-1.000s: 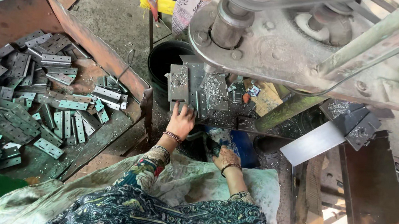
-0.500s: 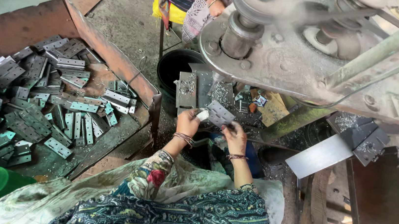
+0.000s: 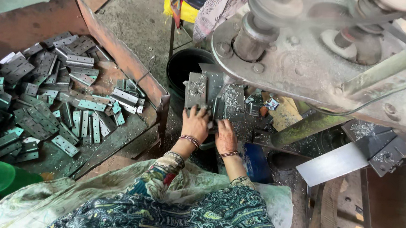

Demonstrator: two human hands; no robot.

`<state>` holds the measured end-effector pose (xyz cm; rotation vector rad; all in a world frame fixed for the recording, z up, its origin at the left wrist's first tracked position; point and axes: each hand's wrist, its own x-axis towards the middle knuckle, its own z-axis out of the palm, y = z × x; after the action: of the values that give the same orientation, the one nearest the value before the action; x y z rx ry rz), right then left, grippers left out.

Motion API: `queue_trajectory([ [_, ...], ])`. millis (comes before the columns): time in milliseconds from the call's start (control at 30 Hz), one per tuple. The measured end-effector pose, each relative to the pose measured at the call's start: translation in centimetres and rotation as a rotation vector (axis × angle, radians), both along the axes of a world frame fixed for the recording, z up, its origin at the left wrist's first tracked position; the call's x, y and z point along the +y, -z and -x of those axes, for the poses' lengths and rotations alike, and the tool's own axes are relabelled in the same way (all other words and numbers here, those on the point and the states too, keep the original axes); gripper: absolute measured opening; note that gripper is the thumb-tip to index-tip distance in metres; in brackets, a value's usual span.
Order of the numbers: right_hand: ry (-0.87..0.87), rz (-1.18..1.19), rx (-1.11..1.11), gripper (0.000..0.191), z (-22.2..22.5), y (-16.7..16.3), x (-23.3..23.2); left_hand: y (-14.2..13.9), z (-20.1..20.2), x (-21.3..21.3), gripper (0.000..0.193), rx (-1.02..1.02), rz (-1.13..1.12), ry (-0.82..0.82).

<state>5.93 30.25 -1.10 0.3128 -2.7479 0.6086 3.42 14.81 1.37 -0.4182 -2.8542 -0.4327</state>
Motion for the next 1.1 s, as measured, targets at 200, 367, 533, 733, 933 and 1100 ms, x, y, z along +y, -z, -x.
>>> queue_trajectory([
  [200, 0.205, -0.065, -0.32, 0.053, -5.1, -1.8, 2.8, 1.4, 0.8, 2.7, 0.041, -0.107, 0.249, 0.038],
  [367, 0.243, -0.189, -0.639, 0.067, -8.9, -2.1, 4.8, 0.2, 2.8, 3.1, 0.033, -0.179, 0.306, 0.009],
  [533, 0.287, -0.258, -0.762, 0.07, -9.4, 1.1, 5.3, -0.7, 3.5, 3.1, 0.034, -0.237, 0.369, 0.013],
  [733, 0.394, -0.183, -0.748, 0.065, -10.2, 6.4, 5.2, -1.0, 3.0, 3.1, 0.033, -0.27, 0.402, 0.089],
  [933, 0.217, -0.032, -0.603, 0.075, -9.9, 8.4, 5.8, -0.2, 2.7, 3.3, 0.038, -0.144, 0.46, 0.109],
  [1100, 0.343, -0.121, -0.671, 0.076, -11.1, 8.6, 4.7, 0.2, 2.3, 2.4, 0.039, 0.007, 0.338, 0.047],
])
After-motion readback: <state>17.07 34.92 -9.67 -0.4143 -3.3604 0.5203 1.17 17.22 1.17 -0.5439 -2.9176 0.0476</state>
